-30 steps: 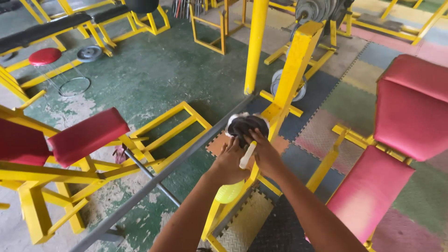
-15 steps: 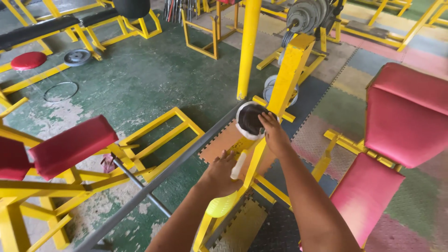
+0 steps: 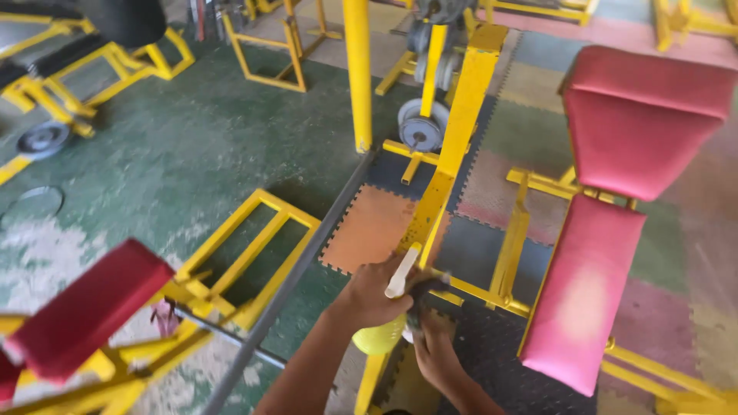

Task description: Cleaning various yellow gym machines and padded benches using a spray bottle and a cloth.

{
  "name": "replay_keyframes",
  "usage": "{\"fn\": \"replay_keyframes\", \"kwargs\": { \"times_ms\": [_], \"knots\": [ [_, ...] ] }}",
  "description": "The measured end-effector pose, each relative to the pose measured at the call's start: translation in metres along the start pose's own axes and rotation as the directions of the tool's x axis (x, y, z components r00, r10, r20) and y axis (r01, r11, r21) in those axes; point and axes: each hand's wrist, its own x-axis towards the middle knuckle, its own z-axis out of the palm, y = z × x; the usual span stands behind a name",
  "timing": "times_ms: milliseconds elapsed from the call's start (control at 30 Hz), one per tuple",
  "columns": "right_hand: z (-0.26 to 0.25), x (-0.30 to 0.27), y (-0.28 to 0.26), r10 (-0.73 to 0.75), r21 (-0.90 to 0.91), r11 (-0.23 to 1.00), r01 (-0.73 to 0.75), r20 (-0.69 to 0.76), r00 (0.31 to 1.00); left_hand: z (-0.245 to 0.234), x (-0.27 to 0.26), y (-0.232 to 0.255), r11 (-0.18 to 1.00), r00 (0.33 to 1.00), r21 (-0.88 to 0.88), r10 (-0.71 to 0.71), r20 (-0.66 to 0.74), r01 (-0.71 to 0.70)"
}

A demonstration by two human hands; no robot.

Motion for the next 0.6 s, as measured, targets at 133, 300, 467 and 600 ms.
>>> {"fn": "replay_keyframes", "kwargs": {
  "times_ms": [133,300,467,600],
  "knots": [
    [0.004,0.051,-0.01,-0.066,0.143,0.983,0.112,-0.293,0.954,-0.022,0.016,-0.013,0.999,0.994,-0.019,0.044,0.095,-0.042],
    [-0.077,0.172,-0.03,0.126,0.102,0.991,-0.089,-0.443,0.888,-0.026,0.01,-0.03,0.972,0.975,-0.153,0.195,0.107,-0.178],
    [-0.083,0.28,0.147,-0.185,-0.048,0.982,0.182,-0.437,0.88,-0.031,0.02,-0.033,0.982,0.962,-0.108,0.173,0.211,-0.153],
    [-0.051,0.189,0.068,0.042,-0.221,0.966,-0.131,-0.369,0.929,-0.032,0.005,-0.05,0.97,0.943,-0.108,0.237,0.233,-0.217]
  ]
}}
